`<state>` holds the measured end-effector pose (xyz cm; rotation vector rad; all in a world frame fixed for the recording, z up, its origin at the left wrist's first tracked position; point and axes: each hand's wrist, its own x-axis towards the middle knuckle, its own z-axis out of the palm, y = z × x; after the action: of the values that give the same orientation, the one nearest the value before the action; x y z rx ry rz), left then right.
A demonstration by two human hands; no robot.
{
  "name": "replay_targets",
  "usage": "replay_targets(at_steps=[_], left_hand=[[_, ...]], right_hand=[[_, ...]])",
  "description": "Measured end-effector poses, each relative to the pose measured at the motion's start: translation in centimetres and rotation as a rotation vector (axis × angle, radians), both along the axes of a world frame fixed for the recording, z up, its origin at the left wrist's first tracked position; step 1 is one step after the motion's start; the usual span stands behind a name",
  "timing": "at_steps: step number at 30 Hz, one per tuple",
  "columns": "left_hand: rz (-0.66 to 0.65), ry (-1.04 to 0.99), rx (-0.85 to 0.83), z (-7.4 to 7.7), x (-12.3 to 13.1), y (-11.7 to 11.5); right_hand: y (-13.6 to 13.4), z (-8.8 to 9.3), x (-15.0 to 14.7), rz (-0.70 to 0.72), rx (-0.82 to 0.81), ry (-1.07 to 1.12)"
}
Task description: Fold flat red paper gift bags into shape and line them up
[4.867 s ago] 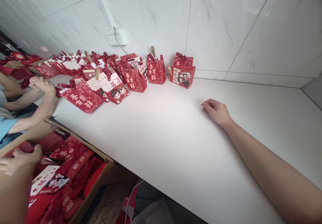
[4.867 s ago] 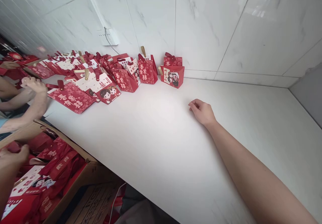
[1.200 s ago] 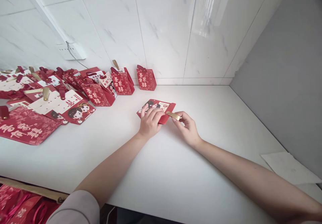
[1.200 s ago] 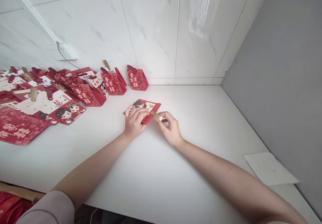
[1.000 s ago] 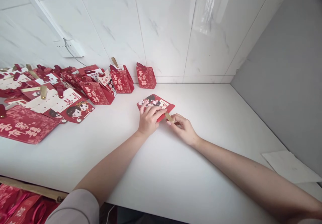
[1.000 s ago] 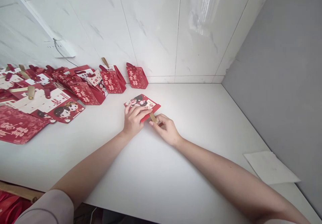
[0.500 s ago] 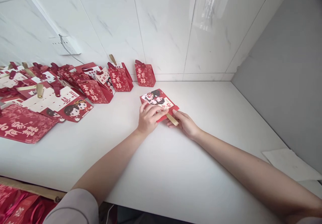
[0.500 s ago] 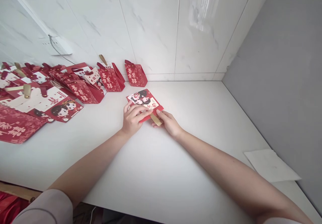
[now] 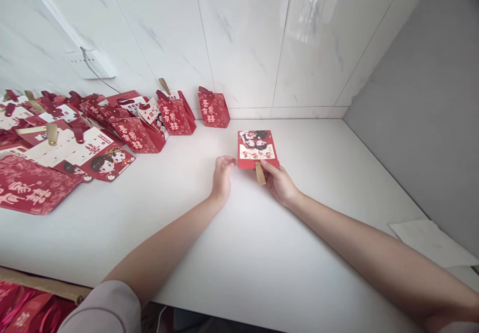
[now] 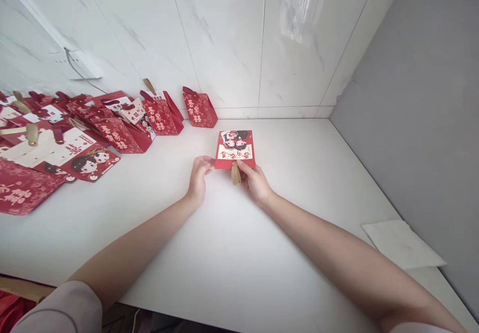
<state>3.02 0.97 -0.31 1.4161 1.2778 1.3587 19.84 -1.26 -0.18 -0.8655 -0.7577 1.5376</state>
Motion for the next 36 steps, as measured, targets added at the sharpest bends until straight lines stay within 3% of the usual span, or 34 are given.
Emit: replay_targets(at_steps=[3,5,10,21,25,36], left_hand=[[-0.379,-0.06,-0.119,0.52,0.35,-0.38],[-0.478,-0.112,-0.147,0.78,0.42,-0.64],[-0.473,-0.151,-0.116,0.55,0.09,-0.52],[-0.465,-0.116,-0.174,0.05,-0.03,-0.23],[-0.432,-0.105,-0.174,0.37,-0.07,-0.16],[-0.508,-0.168,-0.21,0.44,-0.29,0.19]], right_hand=[[-0.29,-0.32,-0.03,0.056,0.142,-0.1],[-0.57,-0.35,-0.07,0.115,0.237,-0.177],[-0.93,-0.14,-0.09,0.195,0.327,-0.259],[-0.69,-0.25,-0.15,0.091,0.194,-0.241],[-0.63,-0.07,-0.07,0.114,0.19,-0.241],[-0.34,-0.1,0.38,0.164,0.206,-0.253]])
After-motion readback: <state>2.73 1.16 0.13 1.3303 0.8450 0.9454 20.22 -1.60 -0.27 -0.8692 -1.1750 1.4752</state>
